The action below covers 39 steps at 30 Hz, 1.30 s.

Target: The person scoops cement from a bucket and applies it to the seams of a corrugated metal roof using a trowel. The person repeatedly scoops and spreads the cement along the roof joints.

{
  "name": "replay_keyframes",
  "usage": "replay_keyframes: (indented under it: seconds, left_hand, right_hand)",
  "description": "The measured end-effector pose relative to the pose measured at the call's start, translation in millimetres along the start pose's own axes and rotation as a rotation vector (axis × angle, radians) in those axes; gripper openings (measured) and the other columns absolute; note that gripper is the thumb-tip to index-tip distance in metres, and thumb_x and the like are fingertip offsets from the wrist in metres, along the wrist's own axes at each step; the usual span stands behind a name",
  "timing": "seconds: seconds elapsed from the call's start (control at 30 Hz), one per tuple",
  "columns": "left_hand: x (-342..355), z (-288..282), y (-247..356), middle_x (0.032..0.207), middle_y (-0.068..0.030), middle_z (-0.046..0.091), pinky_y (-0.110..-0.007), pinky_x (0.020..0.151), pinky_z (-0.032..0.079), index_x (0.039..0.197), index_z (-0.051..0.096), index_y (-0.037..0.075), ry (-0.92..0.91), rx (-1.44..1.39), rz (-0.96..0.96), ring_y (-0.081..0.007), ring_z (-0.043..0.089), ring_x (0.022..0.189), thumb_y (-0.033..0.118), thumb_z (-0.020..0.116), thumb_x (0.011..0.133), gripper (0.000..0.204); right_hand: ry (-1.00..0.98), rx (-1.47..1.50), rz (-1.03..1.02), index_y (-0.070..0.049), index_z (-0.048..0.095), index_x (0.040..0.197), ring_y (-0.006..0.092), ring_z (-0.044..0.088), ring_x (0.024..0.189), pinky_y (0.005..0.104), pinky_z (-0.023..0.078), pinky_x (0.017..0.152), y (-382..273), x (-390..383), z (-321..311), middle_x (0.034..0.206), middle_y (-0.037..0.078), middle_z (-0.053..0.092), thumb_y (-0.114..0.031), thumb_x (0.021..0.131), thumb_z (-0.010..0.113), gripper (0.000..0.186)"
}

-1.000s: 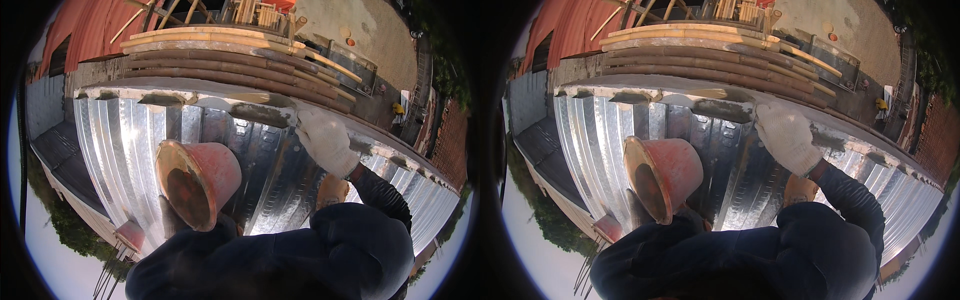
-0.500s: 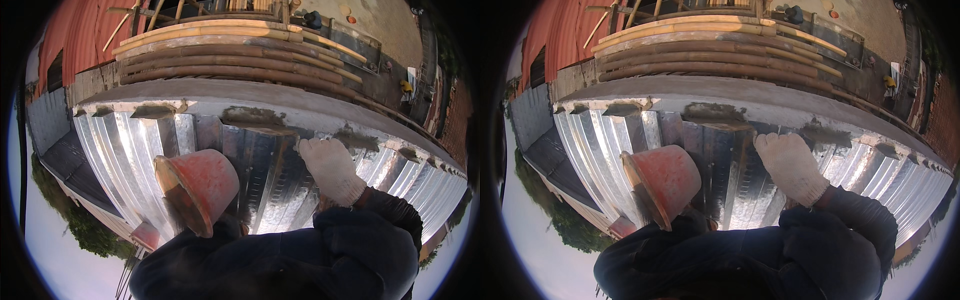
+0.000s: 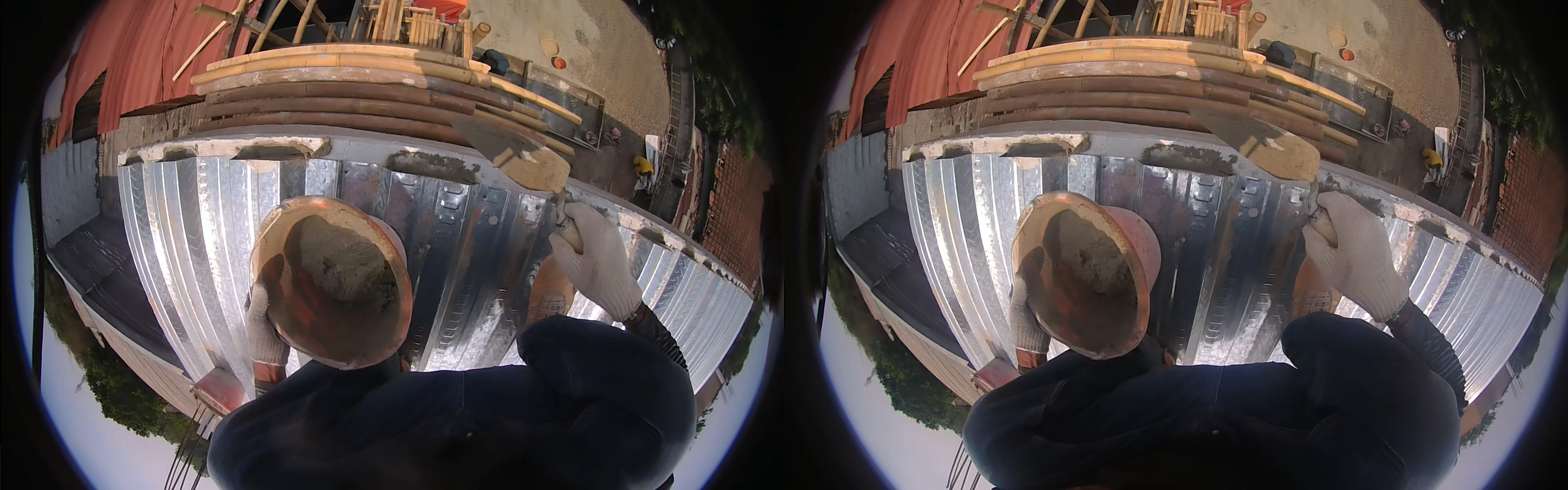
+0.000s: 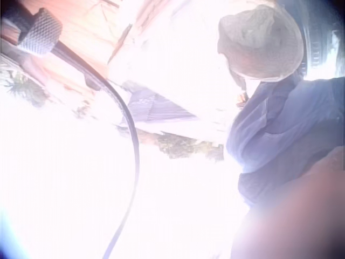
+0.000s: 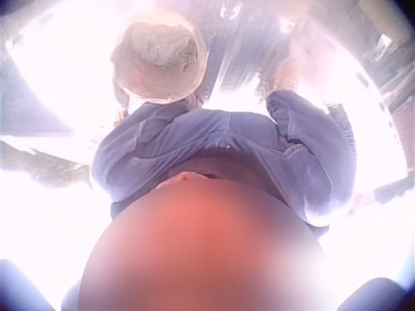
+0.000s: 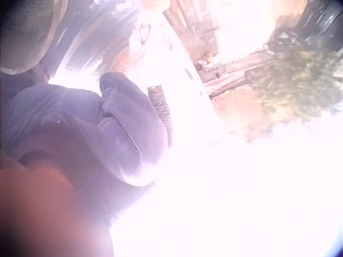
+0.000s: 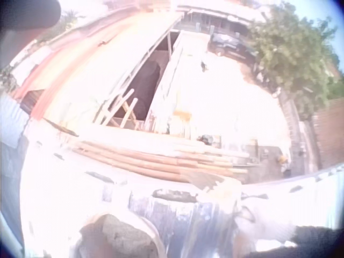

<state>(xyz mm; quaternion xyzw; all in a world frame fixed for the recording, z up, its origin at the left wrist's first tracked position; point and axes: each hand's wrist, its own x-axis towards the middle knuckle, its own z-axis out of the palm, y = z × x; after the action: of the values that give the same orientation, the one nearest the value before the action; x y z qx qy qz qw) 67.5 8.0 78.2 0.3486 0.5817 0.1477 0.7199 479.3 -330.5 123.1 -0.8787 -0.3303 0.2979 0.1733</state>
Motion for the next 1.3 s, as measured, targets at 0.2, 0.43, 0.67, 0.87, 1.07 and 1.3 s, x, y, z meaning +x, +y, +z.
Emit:
replay_keyframes:
  seconds: [0.2,0.43,0.67,0.87,1.07,1.3]
  left_hand:
    - [-45,58,83,0.1,0.0012,0.075,-0.026,0.08,0.054,0.11,0.077,0.007,-0.036,0.231,0.259,-0.0083,0.066,0.088,0.01,0.086,0.1,0.014]
    - [-44,-4,145,0.107,-0.0057,0.077,-0.029,0.086,0.057,0.12,0.078,0.001,0.173,0.293,0.513,-0.0145,0.071,0.093,0.014,0.086,0.1,0.025]
    - [28,-77,163,0.115,-0.0107,0.081,-0.031,0.092,0.061,0.129,0.079,-0.001,0.096,0.244,0.533,-0.0184,0.077,0.102,0.019,0.083,0.104,0.032]
    - [73,-83,172,0.112,-0.0061,0.079,-0.029,0.085,0.06,0.127,0.08,-0.002,-0.101,0.176,0.607,-0.0132,0.072,0.096,0.024,0.084,0.105,0.033]
    - [28,-72,176,0.097,-0.0006,0.075,-0.029,0.079,0.056,0.112,0.081,-0.003,-0.02,0.462,0.653,-0.0079,0.065,0.089,0.033,0.079,0.109,0.036]
    - [27,-107,151,0.096,0.0052,0.07,-0.026,0.078,0.051,0.111,0.082,0.002,0.015,0.529,0.618,-0.0053,0.059,0.089,0.035,0.08,0.11,0.033]
  right_hand:
    - [0.151,0.169,-0.105,-0.002,0.072,0.124,0.0375,0.074,0.089,0.0462,0.059,0.085,-30,-6,18,0.097,0.019,0.075,-0.018,0.094,0.078,0.034]
    - [0.056,0.358,0.007,-0.003,0.073,0.12,0.0226,0.071,0.089,0.0386,0.058,0.083,-80,-30,40,0.099,0.012,0.073,-0.017,0.097,0.078,0.028]
    - [0.094,0.706,0.171,0.0,0.065,0.13,0.0095,0.065,0.082,0.0264,0.054,0.076,-112,-49,45,0.097,0.005,0.069,-0.02,0.109,0.07,0.029]
    - [0.253,0.541,0.089,-0.001,0.066,0.132,0.0073,0.06,0.07,0.0262,0.049,0.064,-216,-57,12,0.087,0.0,0.063,-0.026,0.112,0.071,0.033]
    - [0.337,0.743,-0.271,-0.003,0.072,0.13,0.0097,0.062,0.077,0.03,0.051,0.071,-331,-9,44,0.093,0.003,0.07,-0.033,0.109,0.075,0.037]
    - [-0.007,1.057,-0.626,-0.003,0.07,0.139,0.014,0.065,0.072,0.03,0.054,0.064,-377,48,60,0.094,0.005,0.071,-0.043,0.114,0.07,0.047]
